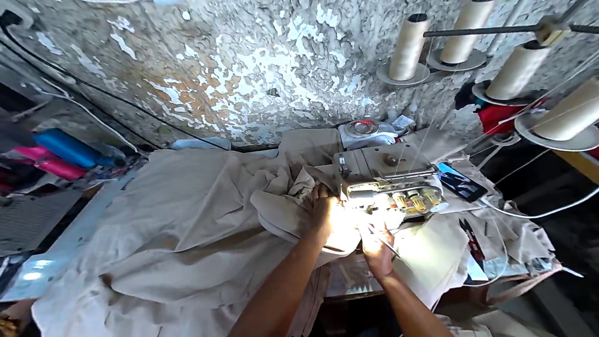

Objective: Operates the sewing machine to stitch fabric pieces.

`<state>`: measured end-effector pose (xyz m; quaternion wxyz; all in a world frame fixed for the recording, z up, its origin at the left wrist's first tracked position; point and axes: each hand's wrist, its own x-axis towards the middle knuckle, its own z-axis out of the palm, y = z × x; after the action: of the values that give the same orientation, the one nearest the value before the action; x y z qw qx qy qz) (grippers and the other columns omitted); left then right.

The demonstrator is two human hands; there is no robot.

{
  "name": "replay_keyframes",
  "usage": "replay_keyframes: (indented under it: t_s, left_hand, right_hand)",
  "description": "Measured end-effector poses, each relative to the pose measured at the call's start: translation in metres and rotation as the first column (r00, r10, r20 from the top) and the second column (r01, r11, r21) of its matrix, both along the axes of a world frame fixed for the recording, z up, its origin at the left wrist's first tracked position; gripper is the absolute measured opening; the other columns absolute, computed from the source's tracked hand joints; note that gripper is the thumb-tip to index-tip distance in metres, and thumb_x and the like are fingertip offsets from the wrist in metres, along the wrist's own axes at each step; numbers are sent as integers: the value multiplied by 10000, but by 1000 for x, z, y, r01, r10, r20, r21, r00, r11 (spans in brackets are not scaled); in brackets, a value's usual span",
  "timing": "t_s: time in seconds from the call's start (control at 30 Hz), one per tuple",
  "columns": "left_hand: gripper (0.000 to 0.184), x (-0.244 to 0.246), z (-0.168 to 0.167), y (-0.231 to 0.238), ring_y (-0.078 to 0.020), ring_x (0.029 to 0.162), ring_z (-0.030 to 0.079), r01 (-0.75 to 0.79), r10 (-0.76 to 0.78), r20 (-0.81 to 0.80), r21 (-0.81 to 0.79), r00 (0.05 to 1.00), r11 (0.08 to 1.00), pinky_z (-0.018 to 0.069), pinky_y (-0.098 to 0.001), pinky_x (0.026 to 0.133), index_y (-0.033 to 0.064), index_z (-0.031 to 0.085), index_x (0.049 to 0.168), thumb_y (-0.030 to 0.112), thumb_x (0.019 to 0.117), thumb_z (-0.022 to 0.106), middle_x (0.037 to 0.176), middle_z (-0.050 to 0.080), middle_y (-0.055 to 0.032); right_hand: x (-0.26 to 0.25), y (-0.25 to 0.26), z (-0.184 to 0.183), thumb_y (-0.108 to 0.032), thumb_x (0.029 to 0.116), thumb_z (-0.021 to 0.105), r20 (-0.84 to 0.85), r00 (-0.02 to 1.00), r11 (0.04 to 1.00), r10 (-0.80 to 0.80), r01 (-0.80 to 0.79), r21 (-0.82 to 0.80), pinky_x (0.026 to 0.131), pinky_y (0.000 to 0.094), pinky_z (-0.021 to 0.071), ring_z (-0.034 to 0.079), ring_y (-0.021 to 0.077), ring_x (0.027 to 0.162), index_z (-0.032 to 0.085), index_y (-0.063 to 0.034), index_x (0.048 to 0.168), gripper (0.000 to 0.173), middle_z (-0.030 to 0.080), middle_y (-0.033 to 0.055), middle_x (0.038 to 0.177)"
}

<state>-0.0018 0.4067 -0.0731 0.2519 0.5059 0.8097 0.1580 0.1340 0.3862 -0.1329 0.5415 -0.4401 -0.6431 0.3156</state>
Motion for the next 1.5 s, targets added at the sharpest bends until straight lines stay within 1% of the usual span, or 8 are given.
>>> replay_keyframes:
  t_s: [0.37, 0.63, 0.8, 0.97, 1.13, 1.23, 1.37, 1.5]
  left_hand:
    - [320, 0, 3, -3, -342, 1578, 110, 0, 0, 26, 32, 1000, 999, -2, -662, 1211, 111, 670, 1322, 203, 1020, 618, 1667, 304, -105]
    - [300, 3, 7, -1, -342, 1576, 117, -3, 3, 22, 11, 1000, 1000, 12, -655, 1209, 106, 681, 1300, 186, 1019, 617, 1666, 307, -104]
    - [328, 1, 2, -1, -343, 1573, 132, -3, 3, 14, 11, 1000, 1000, 29, -682, 1196, 114, 656, 1336, 174, 1016, 617, 1663, 320, -82]
    - [341, -1, -1, -3, -373, 1555, 176, -21, 20, 18, 57, 1000, 998, 66, -680, 1196, 80, 644, 1345, 179, 1019, 620, 1647, 333, -136]
    - [343, 0, 0, -3, -356, 1575, 103, -49, 46, 63, 49, 997, 998, -10, -656, 1209, 51, 627, 1355, 158, 1030, 600, 1664, 299, -135]
    - [364, -1, 4, -4, -367, 1571, 115, -24, 23, 34, 22, 999, 999, 14, -664, 1207, 59, 618, 1371, 133, 1015, 620, 1661, 305, -137]
    - [401, 3, 15, -7, -372, 1570, 125, -35, 36, 53, -8, 998, 999, 41, -648, 1221, 58, 573, 1415, 140, 1025, 606, 1681, 254, -138]
    - [406, 2, 14, -7, -371, 1570, 127, -19, 19, 36, -12, 999, 1000, 33, -650, 1219, 66, 575, 1415, 136, 1017, 617, 1676, 276, -126]
  right_hand:
    - [1, -1, 1, -22, 885, 635, 56, 998, 999, -4, 6, -37, 810, 255, 573, 728, 143, 826, 716, 123, 1028, 218, 746, 181, 884]
    - [-1, 1, -8, -19, 847, 635, 35, 998, 995, -51, 48, 86, 825, 224, 566, 732, 140, 827, 726, 128, 991, 225, 750, 188, 884]
    - [-1, -3, -7, -24, 836, 630, 63, 997, 995, -43, 37, 90, 846, 307, 578, 741, 220, 865, 734, 122, 986, 234, 752, 210, 918]
    - [-2, -4, -6, -14, 834, 641, 103, 994, 996, -37, 28, 89, 836, 362, 592, 748, 277, 870, 729, 128, 995, 232, 750, 228, 938]
    - [-5, -2, -6, -30, 828, 645, 112, 991, 987, -75, 59, 146, 808, 345, 595, 752, 262, 844, 746, 105, 959, 214, 756, 211, 908]
    - [-6, -1, -9, -36, 823, 642, 115, 990, 981, -84, 62, 181, 796, 338, 597, 754, 264, 832, 747, 106, 945, 214, 756, 214, 899]
    - [-5, -2, -9, -41, 824, 635, 113, 991, 991, -70, 55, 125, 779, 366, 593, 744, 271, 810, 733, 122, 953, 229, 746, 223, 882]
    - [-5, -4, -11, -41, 832, 637, 70, 997, 995, -37, 31, 92, 839, 344, 577, 737, 251, 861, 727, 136, 980, 247, 745, 228, 922]
